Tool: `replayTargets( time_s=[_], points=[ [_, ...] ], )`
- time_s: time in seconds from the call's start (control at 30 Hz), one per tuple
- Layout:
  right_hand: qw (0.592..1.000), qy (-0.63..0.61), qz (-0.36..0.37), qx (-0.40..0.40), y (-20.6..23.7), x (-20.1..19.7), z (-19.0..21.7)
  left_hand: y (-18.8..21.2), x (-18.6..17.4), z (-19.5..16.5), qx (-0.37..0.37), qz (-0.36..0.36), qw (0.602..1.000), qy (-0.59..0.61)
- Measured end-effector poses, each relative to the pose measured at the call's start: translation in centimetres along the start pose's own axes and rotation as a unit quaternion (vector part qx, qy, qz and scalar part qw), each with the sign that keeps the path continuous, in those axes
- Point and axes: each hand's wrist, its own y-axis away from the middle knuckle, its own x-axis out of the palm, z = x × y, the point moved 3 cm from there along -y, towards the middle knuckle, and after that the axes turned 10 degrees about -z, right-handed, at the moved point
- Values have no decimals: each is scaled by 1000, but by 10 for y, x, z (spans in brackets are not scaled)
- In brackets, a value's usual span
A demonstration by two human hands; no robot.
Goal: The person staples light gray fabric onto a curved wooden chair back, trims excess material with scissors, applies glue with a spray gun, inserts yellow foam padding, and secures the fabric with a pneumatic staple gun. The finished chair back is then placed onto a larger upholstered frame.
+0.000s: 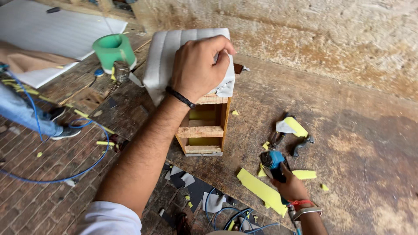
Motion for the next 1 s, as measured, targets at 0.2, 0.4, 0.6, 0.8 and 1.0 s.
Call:
replayTargets(
  time_s=[0.2,0.4,0.6,0.8,1.0],
  points=[
    [994,52,74,53,-16,52,-65,42,2,-6,169,-169,956,-171],
    [995,78,34,59,-56,45,-74,85,-3,3,96,-137,971,-171],
    [990,99,47,85,-74,29,-74,82,-12,-4,120,-150,970,-151],
    [989,99,51,97,-84,15,-68,33,-21,18,3,21,982,-186],
    [989,101,33,106,-85,16,-67,-70,-35,69,-94,183,958,-200]
  ],
)
